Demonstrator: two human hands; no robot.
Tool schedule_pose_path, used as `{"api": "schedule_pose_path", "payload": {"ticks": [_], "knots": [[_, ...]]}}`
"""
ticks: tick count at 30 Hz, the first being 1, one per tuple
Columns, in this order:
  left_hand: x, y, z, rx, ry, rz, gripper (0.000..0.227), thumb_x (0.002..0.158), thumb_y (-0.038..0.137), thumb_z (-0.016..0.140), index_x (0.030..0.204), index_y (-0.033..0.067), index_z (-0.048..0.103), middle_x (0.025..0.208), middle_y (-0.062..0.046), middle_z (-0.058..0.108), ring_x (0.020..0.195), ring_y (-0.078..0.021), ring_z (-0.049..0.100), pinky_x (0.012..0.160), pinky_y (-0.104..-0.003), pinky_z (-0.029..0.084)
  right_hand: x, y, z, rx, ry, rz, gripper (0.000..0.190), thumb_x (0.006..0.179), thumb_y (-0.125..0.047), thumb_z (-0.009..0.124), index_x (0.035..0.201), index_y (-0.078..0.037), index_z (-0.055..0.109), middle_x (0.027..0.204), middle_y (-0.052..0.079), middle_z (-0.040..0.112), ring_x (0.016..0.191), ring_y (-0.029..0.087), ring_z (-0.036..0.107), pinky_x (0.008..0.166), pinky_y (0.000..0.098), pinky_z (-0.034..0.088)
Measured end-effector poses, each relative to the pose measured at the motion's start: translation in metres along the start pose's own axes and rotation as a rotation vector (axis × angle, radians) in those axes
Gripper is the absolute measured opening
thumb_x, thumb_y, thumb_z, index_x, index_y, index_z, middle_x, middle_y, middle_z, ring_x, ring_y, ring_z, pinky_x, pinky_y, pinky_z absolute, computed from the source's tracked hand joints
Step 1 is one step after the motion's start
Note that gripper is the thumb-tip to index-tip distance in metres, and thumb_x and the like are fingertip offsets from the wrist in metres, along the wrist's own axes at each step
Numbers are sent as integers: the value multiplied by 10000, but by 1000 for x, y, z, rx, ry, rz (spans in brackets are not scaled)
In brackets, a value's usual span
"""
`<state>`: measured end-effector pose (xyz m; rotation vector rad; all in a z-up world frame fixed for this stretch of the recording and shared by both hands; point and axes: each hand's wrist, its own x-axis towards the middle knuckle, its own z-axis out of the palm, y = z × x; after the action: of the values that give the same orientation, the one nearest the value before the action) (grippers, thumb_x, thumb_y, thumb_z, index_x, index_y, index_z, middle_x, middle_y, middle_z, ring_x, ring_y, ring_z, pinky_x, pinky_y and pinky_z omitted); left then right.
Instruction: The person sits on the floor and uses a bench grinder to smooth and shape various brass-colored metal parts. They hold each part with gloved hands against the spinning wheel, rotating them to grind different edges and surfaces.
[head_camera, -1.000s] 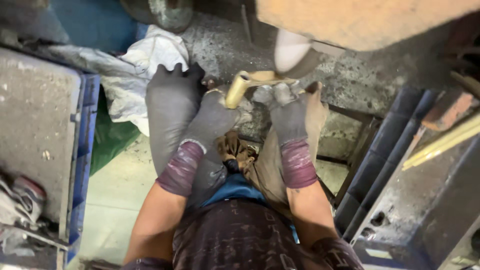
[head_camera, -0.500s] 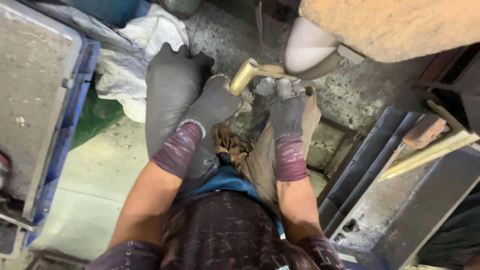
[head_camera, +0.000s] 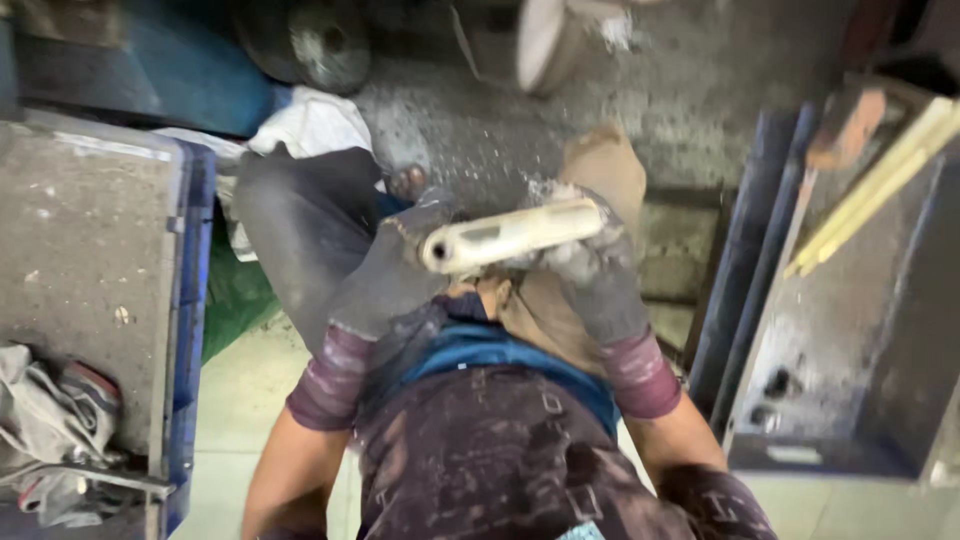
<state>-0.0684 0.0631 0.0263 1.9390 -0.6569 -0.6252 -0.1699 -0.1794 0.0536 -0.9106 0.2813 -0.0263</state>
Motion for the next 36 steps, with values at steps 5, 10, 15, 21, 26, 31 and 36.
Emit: {"api": "schedule_pose_path", "payload": {"ticks": [5,10,15,21,26,31,36], "knots": [[-35,25,20,-159,131,133,420,843,226,798,1170,16,640,1080,-155,716,978,-269,696,872,-369,554,-62,-15,-9,-484,0,-101,506,877,-172,838,1302,-25,607,1198,93,739,1117,171,702,1016,329,582],[-42,21,35,-101,123,199,453,831,246,804,1186,24,632,1123,-158,708,1036,-277,679,925,-386,531,-87,-18,-21,-634,106,-114,594,826,-224,865,1318,-28,597,1157,72,725,1060,156,710,952,323,597],[-45,19,46,-77,128,220,486,819,266,809,1202,32,625,1166,-161,700,1095,-286,663,978,-403,507,-105,-15,-33,-569,110,-134,612,806,-202,900,1313,-22,608,1151,86,736,1050,161,718,951,336,605],[-36,24,41,-84,132,210,525,805,291,816,1222,41,616,1217,-165,690,1165,-296,643,1041,-423,480,-91,-31,-27,-582,25,-157,575,870,-185,845,1356,-14,590,1204,98,724,1113,195,706,1012,343,589],[-12,23,18,-213,173,120,558,793,311,821,1238,49,608,1260,-168,683,1223,-305,627,1095,-439,456,-41,-44,-14,-471,-85,-129,450,1015,-128,697,1422,2,558,1238,98,711,1097,188,718,998,343,612],[63,5,-17,-474,-108,-271,654,732,341,801,1270,46,575,1237,-198,705,1162,-339,683,1029,-463,511,48,-14,-21,-344,-35,28,417,998,-76,646,1396,11,553,1142,66,708,958,172,714,866,333,626],[101,-17,-38,216,-94,-733,649,802,314,735,1317,-15,519,1233,-254,662,1158,-366,655,1010,-434,495,100,14,-29,-833,135,-57,283,1006,-35,708,1280,22,668,1061,60,734,936,145,697,840,297,588]]}}
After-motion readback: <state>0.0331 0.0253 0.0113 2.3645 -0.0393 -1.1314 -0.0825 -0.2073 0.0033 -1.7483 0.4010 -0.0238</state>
